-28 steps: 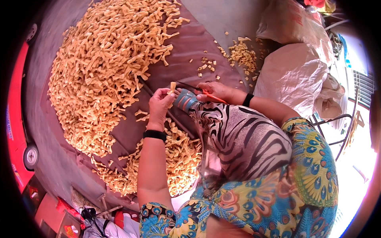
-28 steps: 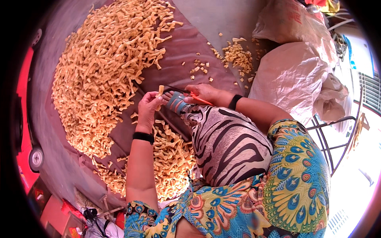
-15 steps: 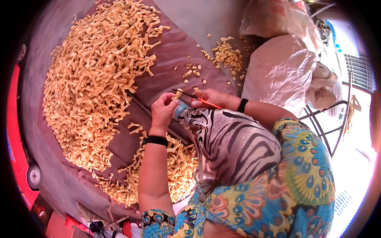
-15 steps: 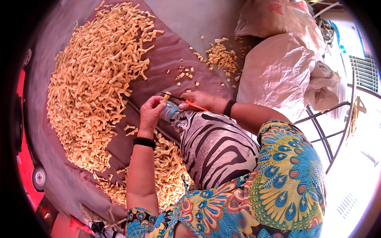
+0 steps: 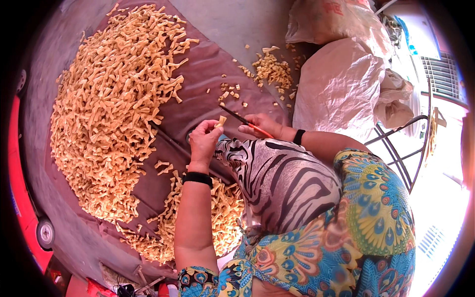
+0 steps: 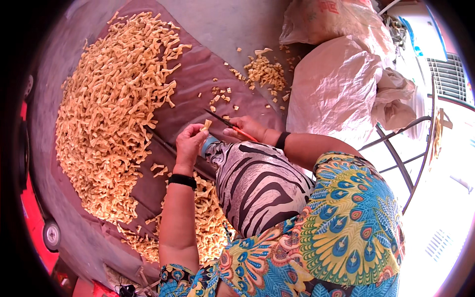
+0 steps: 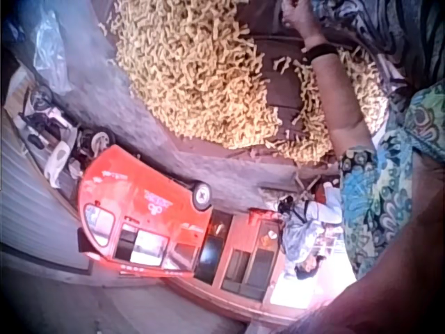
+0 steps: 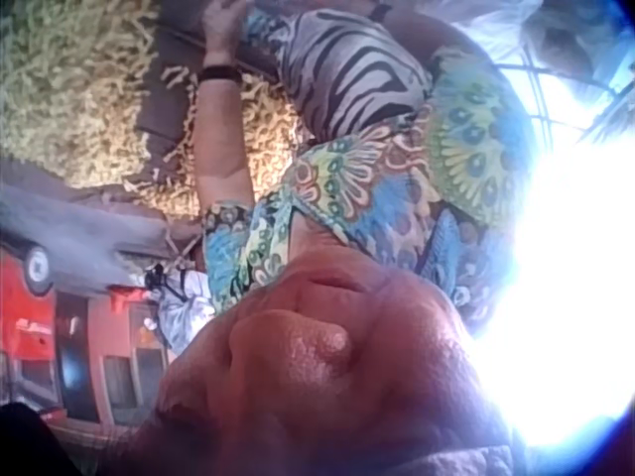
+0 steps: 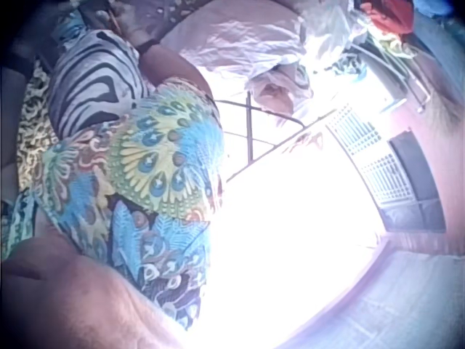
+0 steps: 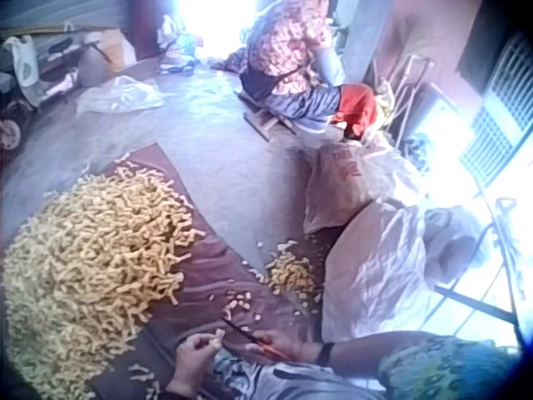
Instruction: The person is using scissors to cut small pieces off of ginger roots from a large pile on a tarp.
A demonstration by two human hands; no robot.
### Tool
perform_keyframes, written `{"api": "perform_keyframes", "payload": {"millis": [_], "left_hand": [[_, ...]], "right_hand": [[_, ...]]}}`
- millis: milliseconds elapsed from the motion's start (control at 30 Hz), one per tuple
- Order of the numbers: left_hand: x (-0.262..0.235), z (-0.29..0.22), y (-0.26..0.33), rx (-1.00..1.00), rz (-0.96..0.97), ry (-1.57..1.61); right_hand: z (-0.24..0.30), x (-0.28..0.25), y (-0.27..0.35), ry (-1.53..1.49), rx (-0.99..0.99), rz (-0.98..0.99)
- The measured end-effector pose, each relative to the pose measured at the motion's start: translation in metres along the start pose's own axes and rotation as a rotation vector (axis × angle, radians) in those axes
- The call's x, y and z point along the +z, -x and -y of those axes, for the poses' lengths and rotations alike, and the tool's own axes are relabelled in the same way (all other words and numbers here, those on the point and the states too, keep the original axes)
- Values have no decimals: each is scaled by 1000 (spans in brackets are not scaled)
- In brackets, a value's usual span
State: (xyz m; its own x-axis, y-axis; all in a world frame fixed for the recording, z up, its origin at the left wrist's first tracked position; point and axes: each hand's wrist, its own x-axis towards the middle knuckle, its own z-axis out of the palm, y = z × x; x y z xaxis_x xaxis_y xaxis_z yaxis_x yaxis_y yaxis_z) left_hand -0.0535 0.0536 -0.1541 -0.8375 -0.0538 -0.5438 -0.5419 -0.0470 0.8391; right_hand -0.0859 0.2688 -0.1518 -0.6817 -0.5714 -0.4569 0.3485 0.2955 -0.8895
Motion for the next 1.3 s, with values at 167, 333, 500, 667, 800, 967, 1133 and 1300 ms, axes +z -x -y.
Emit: {"api": "perform_keyframes", "payload": {"millis": [167,333,500,667,800,967,1133,1300], "left_hand": [[-20,-10,-2,-240,-72,767],[-27,-15,-2,-277,-114,1041],[-17,-14,1,-239,-165,1158],[-3,-15,3,-246,-165,1187],[3,-14,3,-257,-130,1098],[5,-14,2,-289,-119,1003],[7,-13,-1,-307,-75,963],[9,-10,-2,-299,-92,924]], "right_hand": [[18,4,-2,-192,194,-39],[10,13,-13,-86,61,109],[28,13,-16,220,57,163],[30,10,-15,311,49,151],[17,8,-16,279,34,138],[8,10,-14,263,11,83],[13,4,-8,314,31,54],[3,-5,-5,354,-1,52]]}}
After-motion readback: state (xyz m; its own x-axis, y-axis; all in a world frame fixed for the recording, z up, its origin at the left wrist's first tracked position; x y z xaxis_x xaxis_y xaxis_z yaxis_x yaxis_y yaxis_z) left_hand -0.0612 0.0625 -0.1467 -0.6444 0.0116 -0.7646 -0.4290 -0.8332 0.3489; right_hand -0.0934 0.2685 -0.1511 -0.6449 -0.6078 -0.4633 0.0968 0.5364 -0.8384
